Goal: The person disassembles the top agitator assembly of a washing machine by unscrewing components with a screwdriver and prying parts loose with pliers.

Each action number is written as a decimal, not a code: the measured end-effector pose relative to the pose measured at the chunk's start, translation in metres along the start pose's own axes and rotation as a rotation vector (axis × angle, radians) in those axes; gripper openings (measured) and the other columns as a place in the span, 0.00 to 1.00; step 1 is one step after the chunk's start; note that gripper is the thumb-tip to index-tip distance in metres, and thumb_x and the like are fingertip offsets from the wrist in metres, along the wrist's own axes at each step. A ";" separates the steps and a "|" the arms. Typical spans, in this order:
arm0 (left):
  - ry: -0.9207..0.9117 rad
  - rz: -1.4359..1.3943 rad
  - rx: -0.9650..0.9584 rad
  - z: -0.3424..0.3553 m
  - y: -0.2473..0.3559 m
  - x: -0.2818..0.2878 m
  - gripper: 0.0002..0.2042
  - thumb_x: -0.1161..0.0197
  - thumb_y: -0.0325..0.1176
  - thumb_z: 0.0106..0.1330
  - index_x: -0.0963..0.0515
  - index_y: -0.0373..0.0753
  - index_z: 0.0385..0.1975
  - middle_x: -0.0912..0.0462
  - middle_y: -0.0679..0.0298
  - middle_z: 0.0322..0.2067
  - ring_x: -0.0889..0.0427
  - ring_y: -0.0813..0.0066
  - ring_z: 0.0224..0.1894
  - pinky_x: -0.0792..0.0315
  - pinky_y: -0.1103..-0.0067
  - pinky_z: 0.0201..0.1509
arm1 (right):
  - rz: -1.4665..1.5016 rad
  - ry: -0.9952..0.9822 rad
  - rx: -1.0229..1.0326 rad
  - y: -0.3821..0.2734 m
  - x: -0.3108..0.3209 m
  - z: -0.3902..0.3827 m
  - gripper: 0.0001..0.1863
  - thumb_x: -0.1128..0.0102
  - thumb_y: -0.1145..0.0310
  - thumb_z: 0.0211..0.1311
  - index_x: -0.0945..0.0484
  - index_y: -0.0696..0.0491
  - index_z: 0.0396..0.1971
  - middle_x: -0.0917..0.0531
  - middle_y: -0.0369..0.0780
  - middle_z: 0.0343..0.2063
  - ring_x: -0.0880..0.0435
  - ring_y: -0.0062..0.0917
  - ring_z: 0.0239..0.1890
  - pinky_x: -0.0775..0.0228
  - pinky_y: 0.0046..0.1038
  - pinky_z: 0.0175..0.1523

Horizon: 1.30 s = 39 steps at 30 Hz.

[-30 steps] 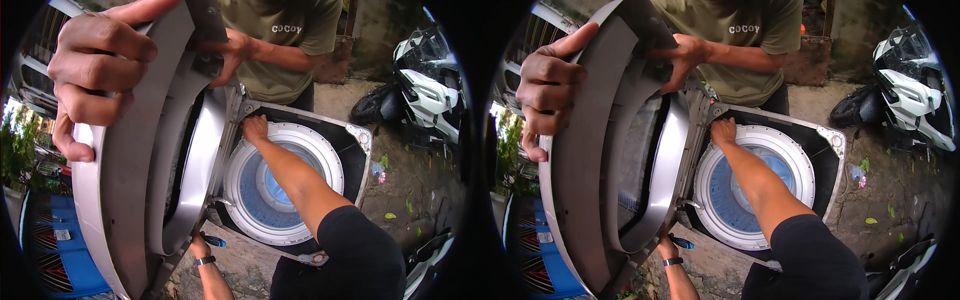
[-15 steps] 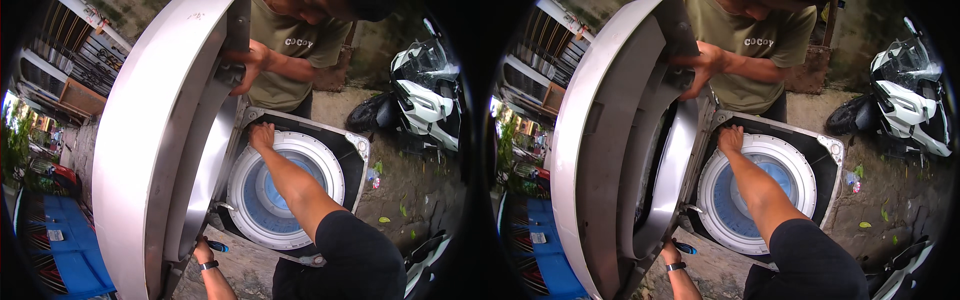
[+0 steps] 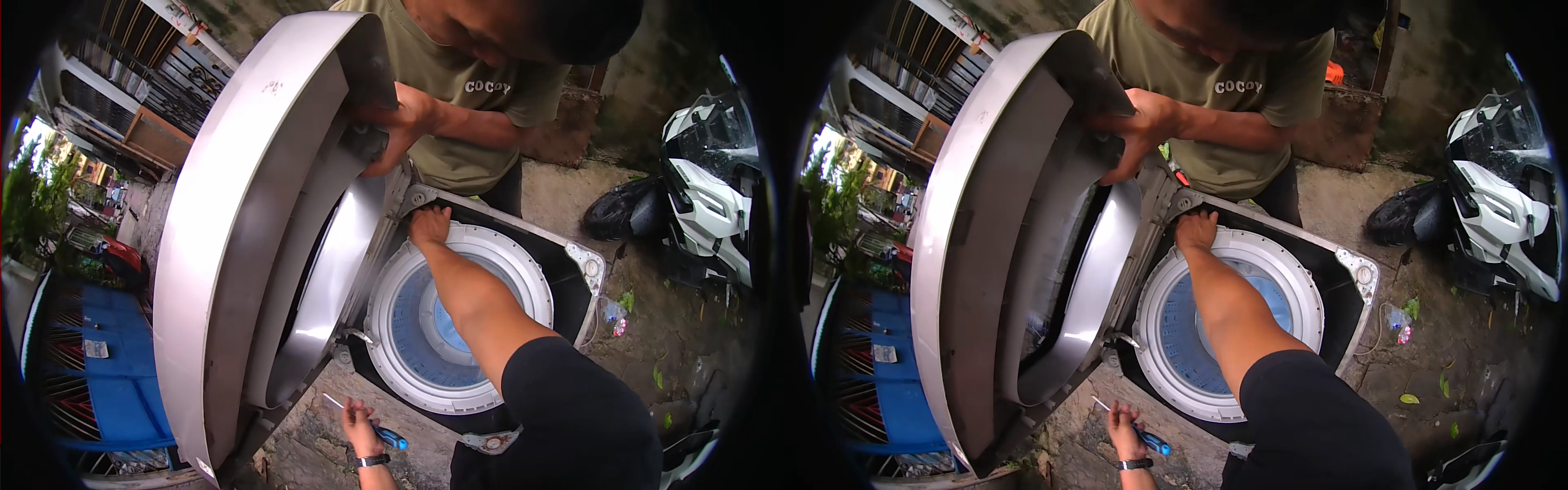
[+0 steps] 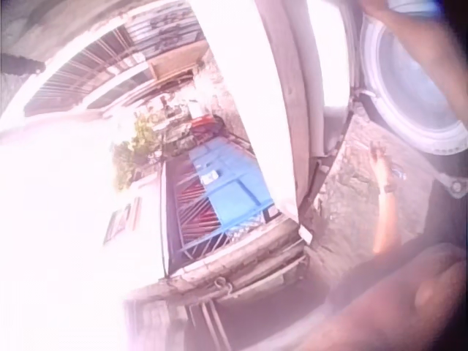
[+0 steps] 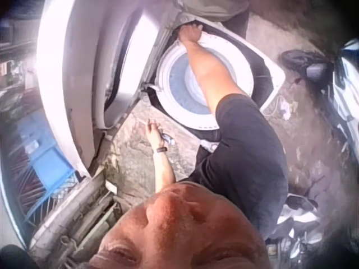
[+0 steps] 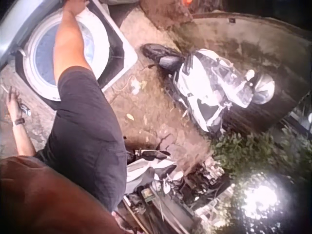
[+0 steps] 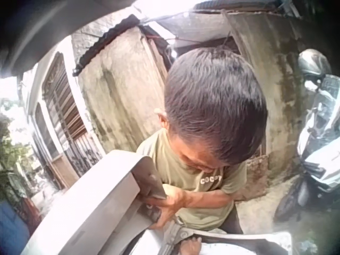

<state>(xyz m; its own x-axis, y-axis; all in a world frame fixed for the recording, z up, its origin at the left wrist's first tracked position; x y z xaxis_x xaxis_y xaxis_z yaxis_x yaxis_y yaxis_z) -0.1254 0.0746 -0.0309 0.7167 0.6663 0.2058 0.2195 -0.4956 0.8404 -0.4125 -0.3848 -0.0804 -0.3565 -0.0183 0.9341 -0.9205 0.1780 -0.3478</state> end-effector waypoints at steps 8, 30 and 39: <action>-0.387 0.043 0.129 -0.072 -0.064 -0.068 0.26 0.43 0.23 0.73 0.34 0.40 0.72 0.21 0.63 0.54 0.18 0.75 0.41 0.24 0.79 0.35 | 0.158 0.146 0.166 0.026 0.012 -0.029 0.16 0.38 0.57 0.64 0.14 0.48 0.47 0.12 0.42 0.44 0.20 0.39 0.54 0.36 0.46 0.60; -1.324 0.168 0.303 -0.293 -0.099 -0.268 0.35 0.43 0.30 0.79 0.51 0.45 0.82 0.27 0.61 0.67 0.20 0.75 0.55 0.25 0.77 0.59 | 0.721 -0.457 -0.303 0.302 0.199 -0.528 0.32 0.34 0.68 0.67 0.32 0.49 0.70 0.15 0.46 0.48 0.14 0.41 0.54 0.23 0.39 0.58; -0.478 0.880 -0.985 -0.168 -0.070 -0.191 0.21 0.42 0.34 0.73 0.23 0.35 0.63 0.18 0.54 0.53 0.24 0.57 0.60 0.35 0.61 0.68 | 0.338 -0.407 0.298 0.199 0.162 -0.374 0.27 0.37 0.64 0.69 0.29 0.58 0.64 0.15 0.59 0.48 0.17 0.57 0.52 0.25 0.51 0.58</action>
<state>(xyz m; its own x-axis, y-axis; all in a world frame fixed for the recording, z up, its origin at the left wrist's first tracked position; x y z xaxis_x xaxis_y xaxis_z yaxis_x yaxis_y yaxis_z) -0.3887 0.0760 -0.0446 0.5711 -0.0044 0.8208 -0.8183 0.0757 0.5698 -0.5933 0.0161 0.0323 -0.6153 -0.3945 0.6825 -0.7297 -0.0426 -0.6825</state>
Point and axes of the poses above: each hand's wrist, its own z-axis towards the middle knuckle, its own x-axis out of the back of the hand, y = z × x, the point moved 5 cm from there along z, towards the middle knuckle
